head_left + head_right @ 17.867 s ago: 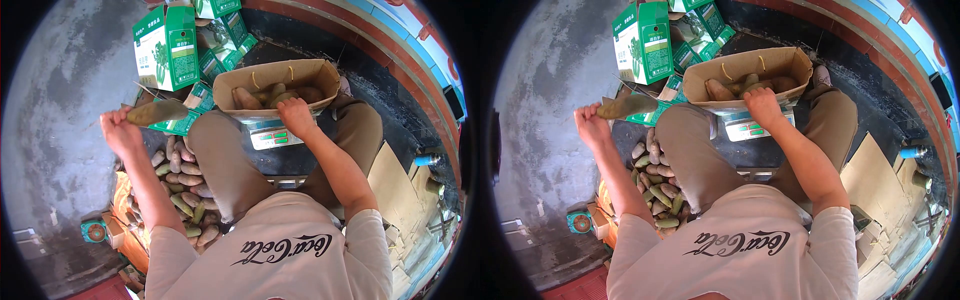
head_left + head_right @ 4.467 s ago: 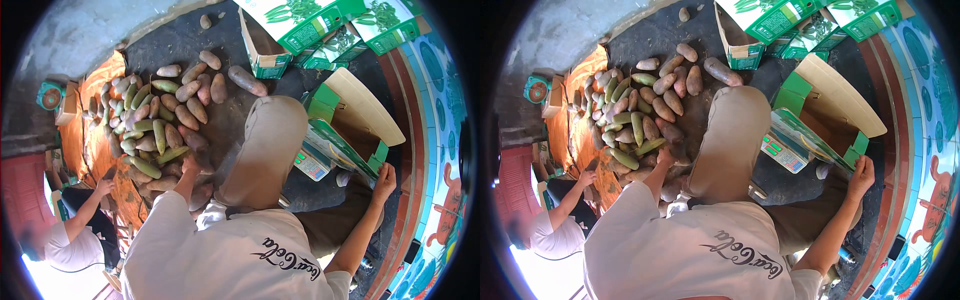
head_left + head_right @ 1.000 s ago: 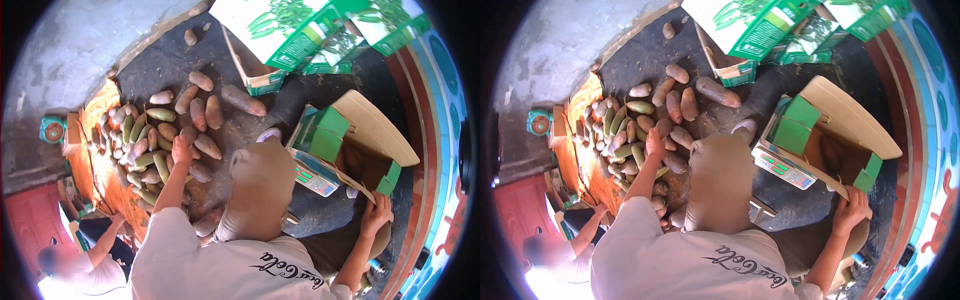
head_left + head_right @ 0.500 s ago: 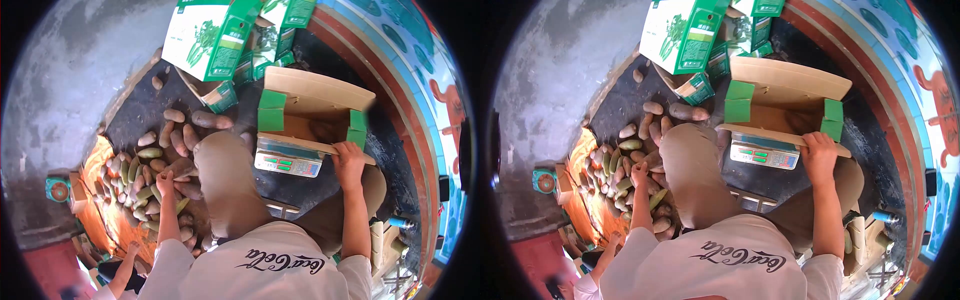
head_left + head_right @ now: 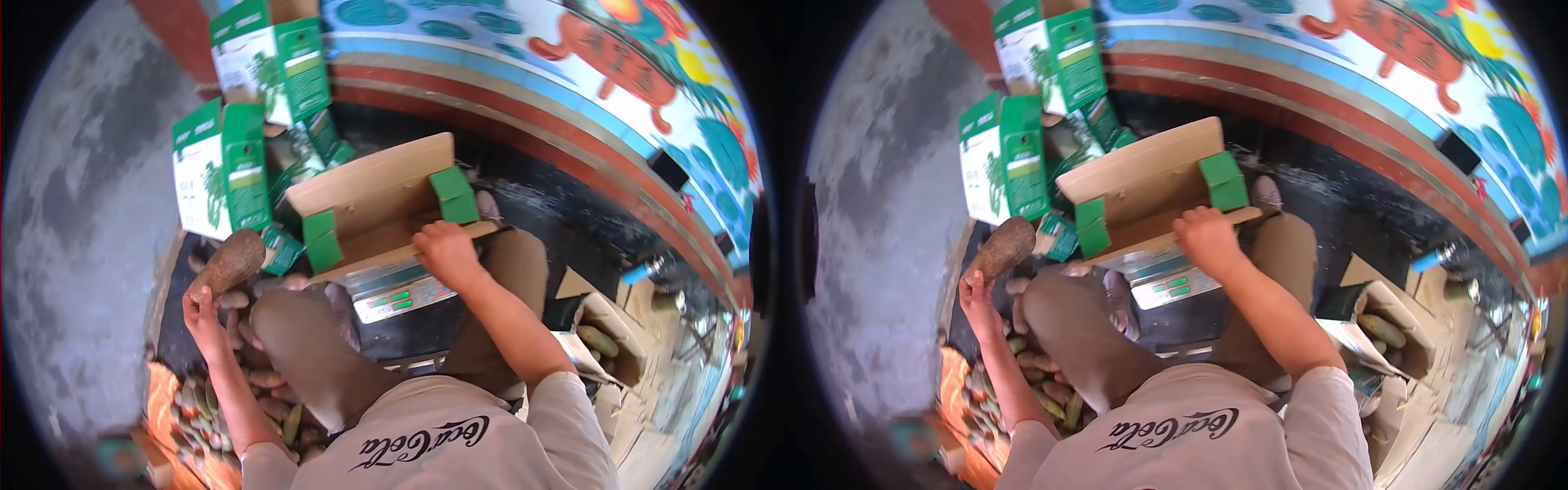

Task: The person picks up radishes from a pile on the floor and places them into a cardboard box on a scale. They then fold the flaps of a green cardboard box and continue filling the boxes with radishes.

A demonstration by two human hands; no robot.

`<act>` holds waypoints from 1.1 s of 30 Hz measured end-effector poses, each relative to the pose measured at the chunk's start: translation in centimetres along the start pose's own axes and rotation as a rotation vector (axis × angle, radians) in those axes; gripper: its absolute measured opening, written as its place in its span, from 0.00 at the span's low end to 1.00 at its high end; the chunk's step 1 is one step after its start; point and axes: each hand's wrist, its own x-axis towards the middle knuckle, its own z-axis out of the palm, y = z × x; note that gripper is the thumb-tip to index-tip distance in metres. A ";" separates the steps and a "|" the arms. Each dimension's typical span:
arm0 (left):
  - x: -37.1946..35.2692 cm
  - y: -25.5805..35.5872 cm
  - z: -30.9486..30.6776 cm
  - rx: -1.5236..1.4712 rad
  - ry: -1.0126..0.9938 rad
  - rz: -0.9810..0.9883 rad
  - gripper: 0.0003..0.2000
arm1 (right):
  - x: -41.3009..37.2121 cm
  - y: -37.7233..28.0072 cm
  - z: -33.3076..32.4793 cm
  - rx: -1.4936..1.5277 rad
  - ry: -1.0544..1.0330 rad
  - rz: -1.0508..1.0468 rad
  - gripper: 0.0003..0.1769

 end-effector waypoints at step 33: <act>1.0 -0.1 11.3 0.348 -0.436 0.235 0.16 | -0.1 -0.3 0.3 -0.056 -0.044 0.074 0.06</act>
